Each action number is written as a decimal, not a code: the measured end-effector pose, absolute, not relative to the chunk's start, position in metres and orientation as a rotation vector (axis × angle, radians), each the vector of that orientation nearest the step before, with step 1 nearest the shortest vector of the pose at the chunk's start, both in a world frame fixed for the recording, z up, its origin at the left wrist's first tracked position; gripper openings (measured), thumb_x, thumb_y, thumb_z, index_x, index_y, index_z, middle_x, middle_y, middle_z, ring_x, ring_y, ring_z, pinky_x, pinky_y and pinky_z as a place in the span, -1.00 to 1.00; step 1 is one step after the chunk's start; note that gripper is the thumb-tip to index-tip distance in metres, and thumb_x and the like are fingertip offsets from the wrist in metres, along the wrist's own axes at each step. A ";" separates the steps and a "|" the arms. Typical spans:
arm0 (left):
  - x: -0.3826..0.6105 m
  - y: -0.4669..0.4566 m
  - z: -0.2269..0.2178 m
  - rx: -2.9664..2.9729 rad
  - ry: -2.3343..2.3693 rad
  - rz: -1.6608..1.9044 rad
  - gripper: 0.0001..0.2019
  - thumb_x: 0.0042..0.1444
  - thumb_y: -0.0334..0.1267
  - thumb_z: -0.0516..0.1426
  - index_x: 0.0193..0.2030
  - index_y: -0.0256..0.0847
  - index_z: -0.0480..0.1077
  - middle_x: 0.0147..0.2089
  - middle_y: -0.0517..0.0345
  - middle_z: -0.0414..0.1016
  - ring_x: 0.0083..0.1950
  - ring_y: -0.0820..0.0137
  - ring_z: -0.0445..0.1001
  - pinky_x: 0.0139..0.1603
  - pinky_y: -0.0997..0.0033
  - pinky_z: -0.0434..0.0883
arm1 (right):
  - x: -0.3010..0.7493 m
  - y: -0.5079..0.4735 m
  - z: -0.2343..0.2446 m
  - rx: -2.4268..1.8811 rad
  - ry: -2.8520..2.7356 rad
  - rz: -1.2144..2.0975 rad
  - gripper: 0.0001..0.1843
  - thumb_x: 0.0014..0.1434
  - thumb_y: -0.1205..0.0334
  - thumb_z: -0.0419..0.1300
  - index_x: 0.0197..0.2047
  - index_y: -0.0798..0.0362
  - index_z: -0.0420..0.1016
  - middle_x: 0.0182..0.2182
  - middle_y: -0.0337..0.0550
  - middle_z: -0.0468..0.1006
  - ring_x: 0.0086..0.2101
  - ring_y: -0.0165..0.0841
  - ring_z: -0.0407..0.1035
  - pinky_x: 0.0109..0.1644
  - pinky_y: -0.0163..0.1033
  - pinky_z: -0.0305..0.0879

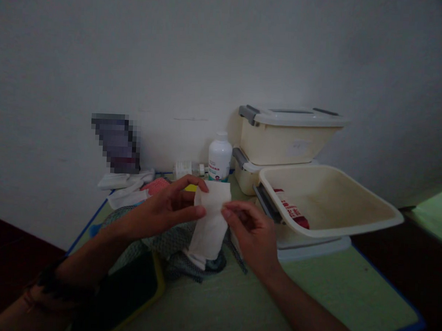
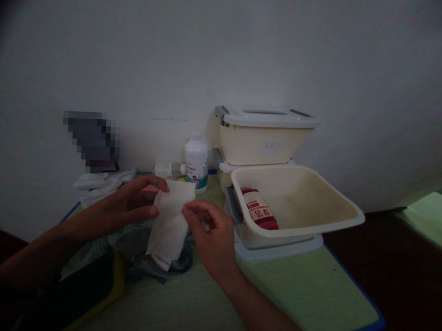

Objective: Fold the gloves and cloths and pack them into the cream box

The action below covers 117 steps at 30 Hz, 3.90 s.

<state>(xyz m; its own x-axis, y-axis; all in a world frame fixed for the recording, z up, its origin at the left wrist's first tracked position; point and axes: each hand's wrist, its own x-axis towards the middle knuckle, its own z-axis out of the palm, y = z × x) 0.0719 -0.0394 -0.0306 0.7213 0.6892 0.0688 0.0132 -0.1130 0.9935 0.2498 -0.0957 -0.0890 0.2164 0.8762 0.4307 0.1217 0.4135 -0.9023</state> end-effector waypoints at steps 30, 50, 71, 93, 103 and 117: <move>0.070 -0.034 -0.030 2.080 0.968 0.659 -0.72 0.04 -0.26 0.20 -0.07 -0.15 0.47 -0.22 0.16 0.58 -0.28 0.38 0.53 -0.23 0.43 0.45 | 0.250 -0.095 -0.095 -0.990 -1.420 0.550 -0.65 0.07 0.35 0.23 -0.03 -0.04 0.43 -0.39 -0.24 0.46 -0.37 -0.42 0.35 -0.20 -0.23 0.34; 0.068 -0.033 -0.029 1.755 0.847 0.612 -0.77 0.10 -0.14 0.13 -0.17 -0.22 0.42 -0.33 0.15 0.50 -0.35 0.41 0.43 -0.42 0.51 0.35 | 0.249 -0.099 -0.095 -0.974 -1.398 0.786 -0.66 0.24 0.19 0.04 0.08 -0.03 0.26 -0.07 -0.08 0.42 -0.12 -0.33 0.33 -0.06 -0.17 0.29; 0.079 -0.036 -0.044 1.808 0.860 0.428 -0.58 0.14 -0.08 0.05 0.10 -0.15 0.14 -0.37 0.26 0.32 -0.40 0.44 0.32 -0.46 0.49 0.29 | 0.241 -0.097 -0.097 -1.011 -1.339 0.889 -0.71 0.05 0.36 0.17 -0.12 -0.04 0.31 -0.34 -0.28 0.41 -0.48 -0.48 0.30 -0.39 -0.34 0.28; 0.075 -0.033 -0.039 1.382 0.823 0.373 -0.64 -0.04 -0.27 0.22 -0.07 -0.18 0.28 -0.25 0.24 0.43 -0.32 0.45 0.41 -0.34 0.47 0.32 | 0.248 -0.098 -0.096 -0.933 -1.534 0.473 -0.75 0.07 0.51 0.09 -0.27 0.02 0.47 -0.27 -0.17 0.25 -0.24 -0.40 0.27 -0.19 -0.27 0.29; 0.066 -0.032 -0.044 1.295 0.741 0.216 -0.35 -0.17 -0.19 0.32 0.10 -0.16 0.21 -0.21 0.17 0.46 -0.28 0.39 0.44 -0.32 0.46 0.33 | 0.247 -0.102 -0.090 -0.926 -1.628 0.344 -0.76 -0.14 0.42 0.26 -0.31 0.09 0.43 -0.27 -0.14 0.28 -0.22 -0.33 0.28 -0.19 -0.23 0.30; 0.069 -0.034 -0.043 1.342 0.739 0.191 -0.45 -0.09 -0.21 0.27 0.07 -0.14 0.23 -0.24 0.21 0.45 -0.36 0.46 0.42 -0.40 0.53 0.31 | 0.250 -0.106 -0.090 -0.715 -1.840 0.104 -0.78 -0.11 0.32 0.31 -0.33 0.00 0.42 -0.19 -0.16 0.28 -0.14 -0.28 0.27 -0.07 -0.12 0.28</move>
<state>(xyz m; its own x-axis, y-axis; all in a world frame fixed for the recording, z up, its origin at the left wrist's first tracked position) 0.0687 -0.0338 -0.0428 0.7622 0.5284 -0.3739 0.2810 0.2502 0.9265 0.2497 -0.1059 -0.0904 -0.2124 0.5179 0.8286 0.4212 0.8137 -0.4006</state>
